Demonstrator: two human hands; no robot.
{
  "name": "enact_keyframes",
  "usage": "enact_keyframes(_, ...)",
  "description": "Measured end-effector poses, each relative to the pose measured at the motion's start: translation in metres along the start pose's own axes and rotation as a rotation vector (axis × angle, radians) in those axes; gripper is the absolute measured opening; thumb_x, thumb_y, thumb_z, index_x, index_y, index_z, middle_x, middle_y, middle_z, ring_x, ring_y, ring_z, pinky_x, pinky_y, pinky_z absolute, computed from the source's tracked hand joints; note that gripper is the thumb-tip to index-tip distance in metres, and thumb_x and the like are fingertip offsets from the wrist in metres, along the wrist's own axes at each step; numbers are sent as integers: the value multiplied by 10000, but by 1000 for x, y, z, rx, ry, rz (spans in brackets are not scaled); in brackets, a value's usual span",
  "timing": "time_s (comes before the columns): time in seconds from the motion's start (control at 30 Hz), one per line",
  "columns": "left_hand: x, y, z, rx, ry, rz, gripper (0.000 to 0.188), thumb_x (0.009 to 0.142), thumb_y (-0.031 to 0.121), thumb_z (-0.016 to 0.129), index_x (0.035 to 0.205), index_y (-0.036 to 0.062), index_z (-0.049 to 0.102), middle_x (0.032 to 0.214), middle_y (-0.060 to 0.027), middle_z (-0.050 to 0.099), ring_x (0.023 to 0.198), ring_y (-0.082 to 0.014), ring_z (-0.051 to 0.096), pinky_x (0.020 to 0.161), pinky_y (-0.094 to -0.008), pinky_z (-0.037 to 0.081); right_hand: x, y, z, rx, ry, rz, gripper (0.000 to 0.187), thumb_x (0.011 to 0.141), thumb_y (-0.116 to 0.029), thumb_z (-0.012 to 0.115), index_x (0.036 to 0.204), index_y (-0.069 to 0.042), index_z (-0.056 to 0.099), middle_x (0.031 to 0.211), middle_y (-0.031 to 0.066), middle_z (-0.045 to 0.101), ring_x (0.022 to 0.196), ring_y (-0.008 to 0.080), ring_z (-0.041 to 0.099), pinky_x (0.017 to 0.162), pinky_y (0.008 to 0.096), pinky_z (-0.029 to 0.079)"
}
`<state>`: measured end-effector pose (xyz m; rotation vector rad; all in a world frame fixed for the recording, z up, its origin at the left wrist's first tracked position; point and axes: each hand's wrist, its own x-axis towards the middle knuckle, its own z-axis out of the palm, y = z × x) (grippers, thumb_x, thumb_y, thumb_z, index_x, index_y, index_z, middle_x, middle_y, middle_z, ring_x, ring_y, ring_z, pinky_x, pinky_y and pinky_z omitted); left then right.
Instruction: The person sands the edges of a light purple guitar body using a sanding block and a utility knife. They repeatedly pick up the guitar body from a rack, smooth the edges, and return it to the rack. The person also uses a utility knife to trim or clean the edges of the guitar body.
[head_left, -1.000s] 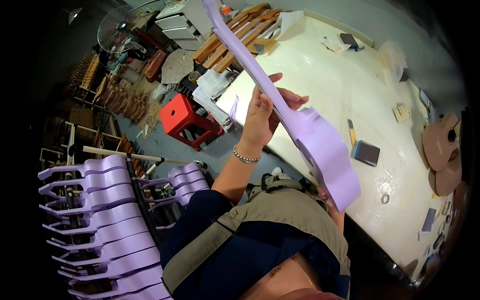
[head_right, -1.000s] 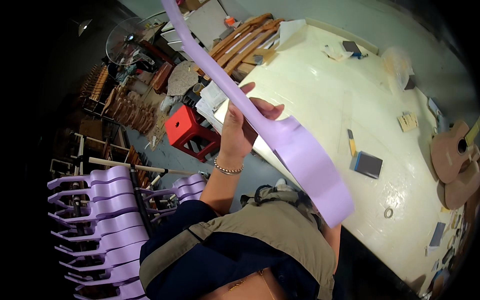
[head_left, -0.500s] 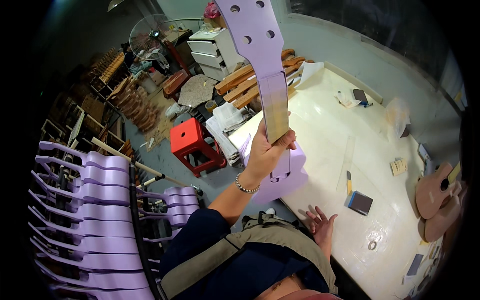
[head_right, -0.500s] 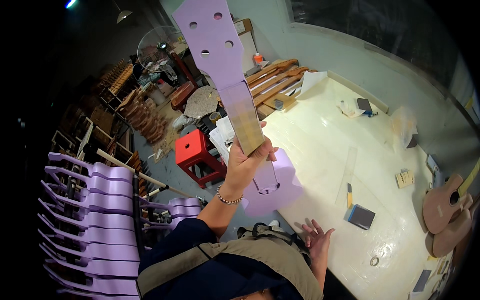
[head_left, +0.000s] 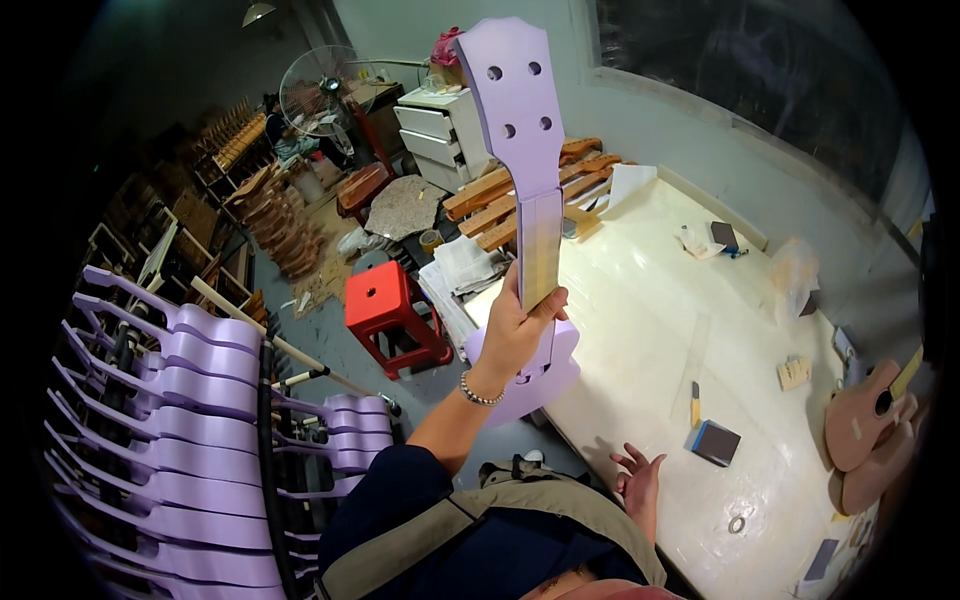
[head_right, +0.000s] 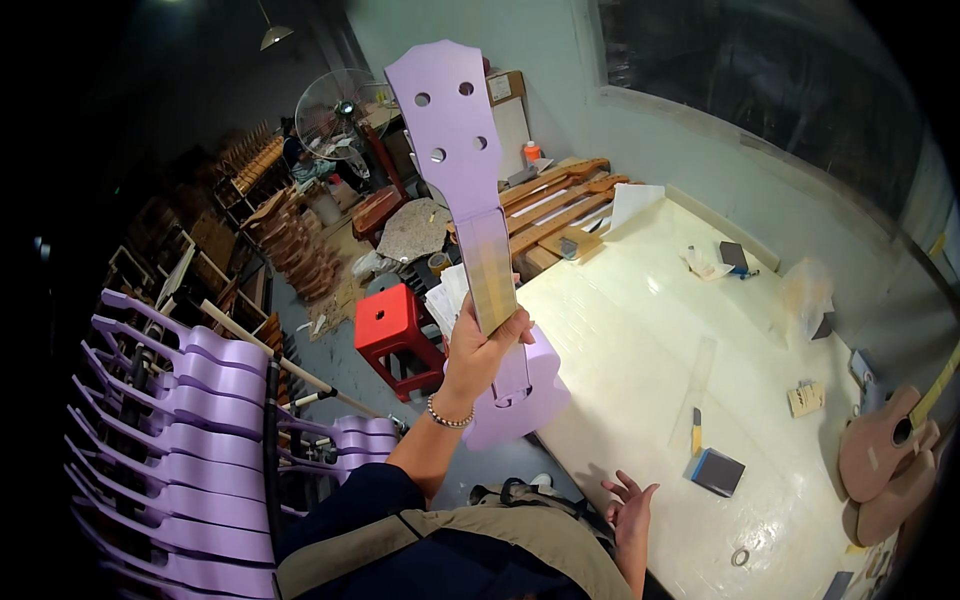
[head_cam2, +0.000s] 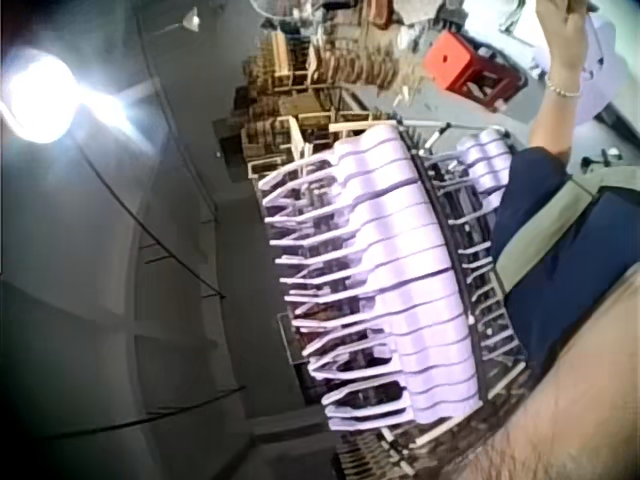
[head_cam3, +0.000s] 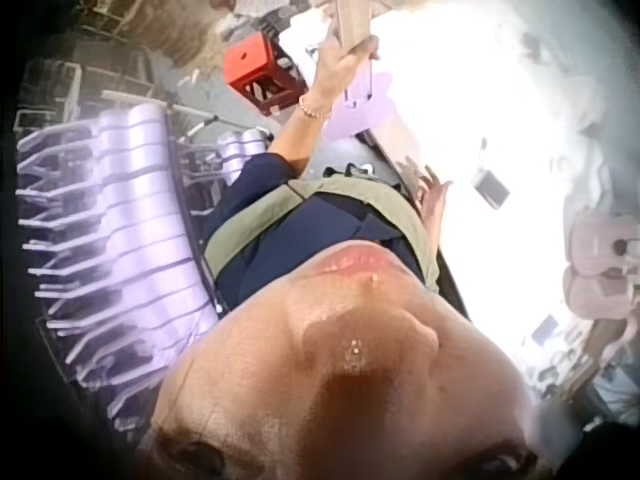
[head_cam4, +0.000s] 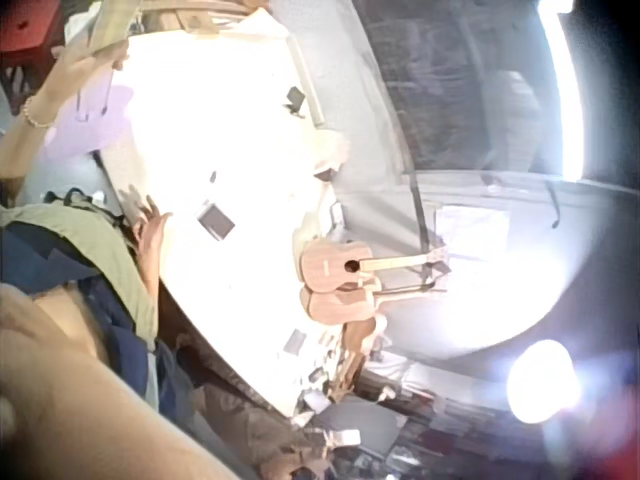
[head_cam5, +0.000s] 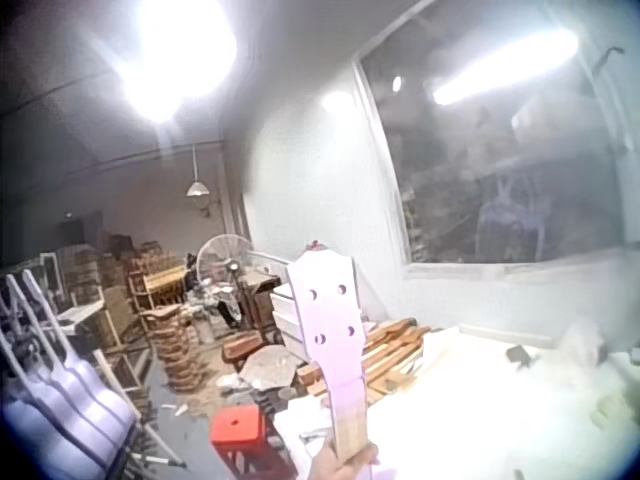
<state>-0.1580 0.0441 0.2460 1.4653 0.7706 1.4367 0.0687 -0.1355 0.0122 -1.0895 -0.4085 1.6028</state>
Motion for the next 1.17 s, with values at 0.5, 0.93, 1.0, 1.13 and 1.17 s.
enact_keyframes(0.5, 32, -5, 69, 222, -448, 359, 392, 805, 187, 537, 1110, -14, 396, 926, -111, 558, 985, -270, 568, 952, -362, 361, 23, -196, 181, -1284, -162, -1033, 427, 713, -145, 648, 1083, -54, 457, 1013, 146, 577, 975, 317, 545, 791, 414, 448)
enact_keyframes(0.93, 70, 48, 75, 132, -22, 624, 220, 747, 93, 705, 943, 9, 649, 914, -99, 570, 787, -163, 592, 696, -249, 476, 41, -182, 189, -1210, 172, -966, 478, 759, -194, 672, 1099, -27, 381, 722, 62, 577, 626, 245, 588, 532, 343, 455)
enact_keyframes(1.0, 75, 47, 70, 140, -25, 622, 170, 730, 66, 708, 884, 12, 663, 826, -76, 585, 773, -160, 587, 663, -247, 469, 42, -181, 192, -1230, 183, -952, 493, 760, -212, 675, 1107, -26, 379, 724, 66, 577, 627, 246, 588, 532, 345, 455)
enact_keyframes(1.13, 77, 50, 68, 368, 141, 900, 112, 715, 16, 692, 823, 29, 668, 803, -67, 603, 721, -185, 566, 619, -269, 443, 45, -181, 192, -1194, 160, -849, 591, 767, -381, 650, 1162, -45, 366, 798, 113, 596, 701, 275, 600, 621, 398, 457)
enact_keyframes(1.17, 76, 45, 69, 334, 183, 910, 104, 724, 19, 686, 818, 63, 678, 824, -76, 633, 749, -176, 568, 655, -286, 447, 46, -181, 192, -1164, 143, -804, 637, 770, -451, 636, 1184, -52, 360, 829, 134, 603, 734, 287, 604, 660, 420, 457)
